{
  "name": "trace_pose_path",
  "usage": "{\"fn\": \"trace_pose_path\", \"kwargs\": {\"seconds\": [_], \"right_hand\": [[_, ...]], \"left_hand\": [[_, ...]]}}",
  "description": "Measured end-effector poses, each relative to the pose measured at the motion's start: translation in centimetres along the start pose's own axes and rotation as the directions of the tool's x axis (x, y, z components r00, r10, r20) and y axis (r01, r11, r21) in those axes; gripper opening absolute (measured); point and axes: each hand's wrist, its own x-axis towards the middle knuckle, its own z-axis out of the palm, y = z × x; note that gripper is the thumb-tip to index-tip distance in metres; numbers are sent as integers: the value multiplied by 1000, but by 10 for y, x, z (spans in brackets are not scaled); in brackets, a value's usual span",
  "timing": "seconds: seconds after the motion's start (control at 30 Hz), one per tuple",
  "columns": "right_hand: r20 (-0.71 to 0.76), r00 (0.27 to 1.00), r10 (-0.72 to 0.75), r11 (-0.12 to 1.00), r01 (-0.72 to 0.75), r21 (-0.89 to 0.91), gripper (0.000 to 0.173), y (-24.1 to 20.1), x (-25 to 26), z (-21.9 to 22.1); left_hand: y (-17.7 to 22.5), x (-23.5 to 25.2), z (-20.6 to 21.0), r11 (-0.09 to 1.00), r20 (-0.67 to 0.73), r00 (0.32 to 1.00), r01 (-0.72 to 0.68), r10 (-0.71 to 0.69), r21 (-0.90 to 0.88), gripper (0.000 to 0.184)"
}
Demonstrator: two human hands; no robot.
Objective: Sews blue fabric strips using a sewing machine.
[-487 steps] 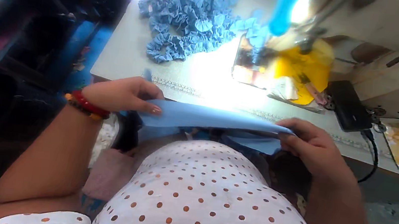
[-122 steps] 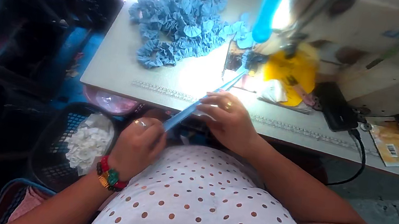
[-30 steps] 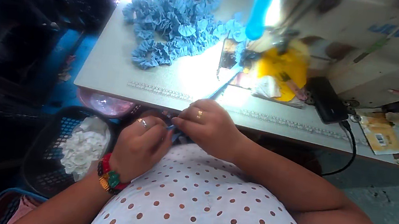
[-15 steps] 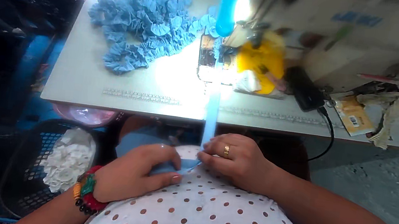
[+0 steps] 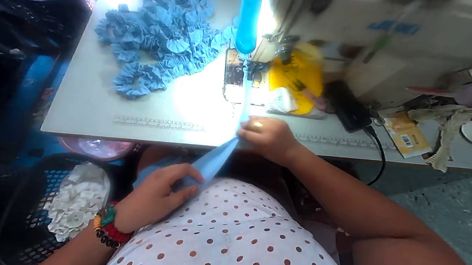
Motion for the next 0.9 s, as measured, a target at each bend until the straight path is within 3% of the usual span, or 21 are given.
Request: {"fn": "trace_pose_path", "kwargs": {"seconds": [0.17,0.27,0.33,0.4,0.47,0.53,0.7,0.8,0.9], "right_hand": [[-13,993,120,991,-120,-66,21,33,16,4],[-30,990,138,988,-139,-63,20,39,21,7],[-31,990,141,989,-142,-39,20,34,21,7],[-32,989,145,989,-146,-31,20,28,19,7],[-43,988,145,988,-147,-36,21,27,16,10],[-44,988,145,988,-147,-47,21,27,15,11],[-47,984,173,984,-175,-40,20,19,20,12],[-56,973,222,971,-216,102,24,-7,31,9],[-53,981,185,947,-163,277,36,-49,51,5]], "left_hand": [[-2,-1,2,1000,-93,996,18,-19,-17,24],[-3,-6,5,999,-217,975,40,-46,-31,26],[4,-12,4,983,-295,954,99,-49,157,34],[14,-18,3,864,-322,946,132,37,486,43],[15,-22,-1,719,-292,946,106,139,687,33],[13,-27,-5,639,-267,940,73,213,766,23],[18,-41,-9,626,-308,873,4,378,780,23],[24,-49,-10,668,-369,813,-32,450,744,21],[26,-50,-8,691,-420,757,-56,501,721,20]]}}
